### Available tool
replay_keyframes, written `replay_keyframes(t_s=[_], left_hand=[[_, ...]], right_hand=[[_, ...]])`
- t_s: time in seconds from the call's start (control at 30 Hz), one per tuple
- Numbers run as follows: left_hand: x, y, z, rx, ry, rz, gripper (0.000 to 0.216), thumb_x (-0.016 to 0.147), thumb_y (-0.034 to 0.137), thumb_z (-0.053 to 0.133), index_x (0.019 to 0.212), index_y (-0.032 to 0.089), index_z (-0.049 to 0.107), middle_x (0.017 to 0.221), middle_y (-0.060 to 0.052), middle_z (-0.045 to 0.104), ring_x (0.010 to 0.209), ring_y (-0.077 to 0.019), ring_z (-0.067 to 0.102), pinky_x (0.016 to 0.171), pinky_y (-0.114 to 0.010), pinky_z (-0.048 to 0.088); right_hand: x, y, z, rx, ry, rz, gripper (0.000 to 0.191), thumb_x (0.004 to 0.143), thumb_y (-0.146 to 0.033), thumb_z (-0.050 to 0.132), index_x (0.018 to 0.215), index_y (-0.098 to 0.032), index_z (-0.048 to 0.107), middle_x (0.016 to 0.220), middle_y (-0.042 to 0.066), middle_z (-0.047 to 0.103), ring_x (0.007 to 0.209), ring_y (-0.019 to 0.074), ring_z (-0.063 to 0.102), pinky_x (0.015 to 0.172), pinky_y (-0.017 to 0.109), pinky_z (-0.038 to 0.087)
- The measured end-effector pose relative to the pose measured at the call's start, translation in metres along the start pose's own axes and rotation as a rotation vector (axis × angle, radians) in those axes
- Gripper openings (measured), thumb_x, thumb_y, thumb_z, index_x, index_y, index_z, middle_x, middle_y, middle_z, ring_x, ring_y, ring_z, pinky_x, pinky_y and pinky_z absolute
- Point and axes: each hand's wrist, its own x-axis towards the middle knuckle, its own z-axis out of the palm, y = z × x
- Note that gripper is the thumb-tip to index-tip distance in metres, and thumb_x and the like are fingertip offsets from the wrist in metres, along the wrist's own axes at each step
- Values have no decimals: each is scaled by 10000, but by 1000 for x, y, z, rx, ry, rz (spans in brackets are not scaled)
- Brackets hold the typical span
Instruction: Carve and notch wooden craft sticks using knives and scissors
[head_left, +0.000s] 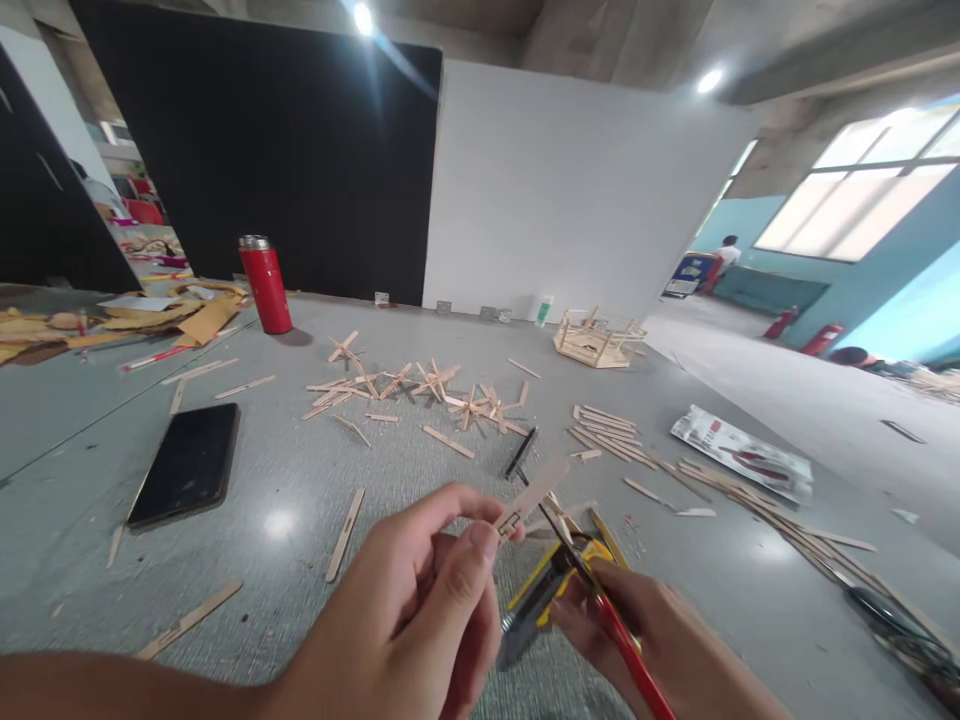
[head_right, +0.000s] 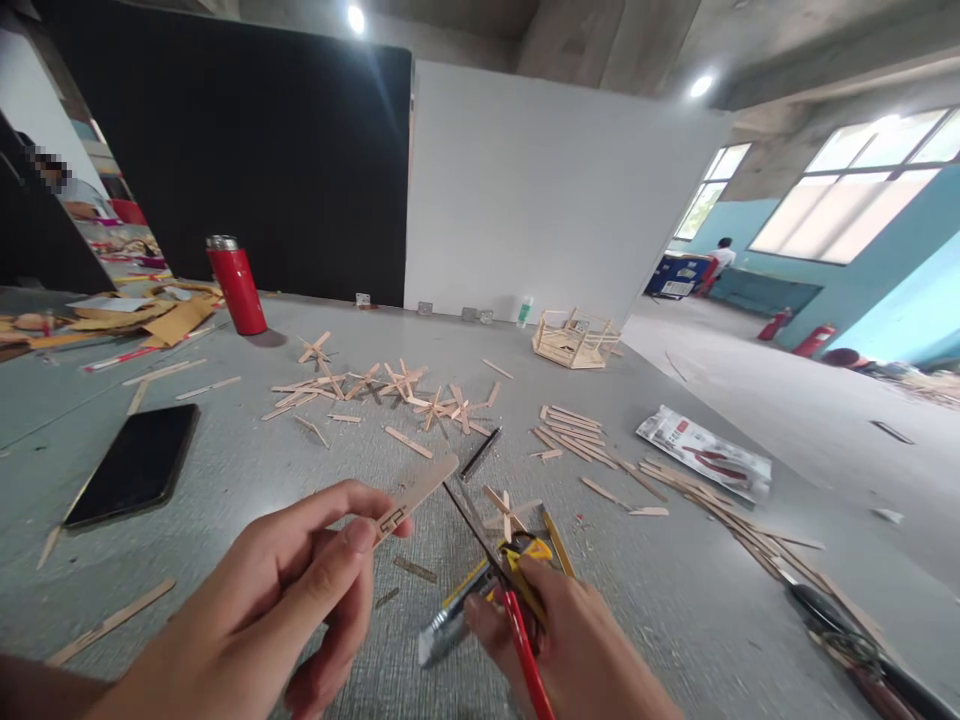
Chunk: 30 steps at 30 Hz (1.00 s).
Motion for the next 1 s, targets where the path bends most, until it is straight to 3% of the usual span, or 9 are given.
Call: replay_keyframes(t_s=[0.1, 0.27, 0.4, 0.67, 0.83, 0.87, 0.9, 0.93, 1.0], left_hand=[[-1, 0, 0, 26, -35, -18, 495, 1009, 642, 447, 1176, 181, 515, 539, 70, 506, 427, -85, 422, 449, -190, 359], [-4, 2, 3, 43, -49, -4, 525, 989, 666, 464, 1148, 168, 512, 533, 70, 497, 447, -82, 395, 456, -187, 331], [-8, 5, 4, 54, -47, -45, 588, 956, 727, 468, 1142, 170, 500, 558, 59, 499, 484, -89, 405, 457, -184, 309], [-8, 4, 4, 36, -113, -37, 578, 943, 755, 460, 1035, 186, 498, 563, 61, 495, 491, -75, 406, 484, -187, 295], [-2, -4, 4, 46, -167, -31, 530, 964, 732, 444, 941, 203, 471, 555, 67, 482, 493, -73, 406, 502, -185, 307], [-1, -6, 5, 55, -179, -30, 524, 968, 730, 436, 938, 207, 463, 560, 65, 481, 498, -77, 407, 500, -184, 304], [1, -10, 5, 64, -194, -30, 517, 974, 726, 424, 946, 210, 458, 572, 61, 485, 507, -83, 409, 501, -184, 306], [3, -13, 6, 75, -214, -31, 512, 980, 720, 413, 962, 211, 456, 590, 54, 491, 518, -89, 413, 501, -184, 312], [6, -19, 7, 95, -275, -22, 506, 982, 712, 410, 989, 208, 451, 617, 42, 497, 532, -102, 423, 495, -186, 331]], right_hand=[[14, 9, 2, -111, 52, 61, 349, 905, -552, 509, 746, -244, 544, 645, 26, 640, 568, 197, 534, 546, 308, 371], [23, 14, 1, -187, 157, 136, 237, 841, -450, 543, 888, -228, 612, 857, 122, 775, 769, 316, 713, 684, 371, 469], [29, 23, -9, -235, 252, 181, 260, 847, -483, 530, 860, -230, 586, 876, 169, 783, 808, 364, 742, 676, 382, 468], [30, 39, -24, -253, 334, 151, 294, 833, -496, 601, 656, -268, 541, 599, 63, 669, 574, 275, 654, 554, 337, 397], [15, 15, -21, -166, 419, 64, 342, 912, -513, 501, 882, -222, 677, 873, 118, 712, 791, 297, 675, 713, 403, 489], [10, 7, -19, -100, 392, 19, 364, 950, -525, 477, 977, -235, 695, 904, 85, 717, 783, 248, 676, 733, 370, 510], [5, -1, -16, 1, 341, -25, 387, 967, -562, 475, 980, -243, 694, 831, 45, 701, 691, 192, 657, 658, 309, 518], [-1, -10, -13, 269, 233, -51, 411, 958, -591, 515, 956, -223, 698, 727, 25, 658, 554, 153, 590, 503, 262, 466], [-12, -24, -5, 655, -24, -73, 433, 932, -624, 596, 956, -205, 704, 695, 1, 624, 435, 81, 472, 387, 202, 385]])
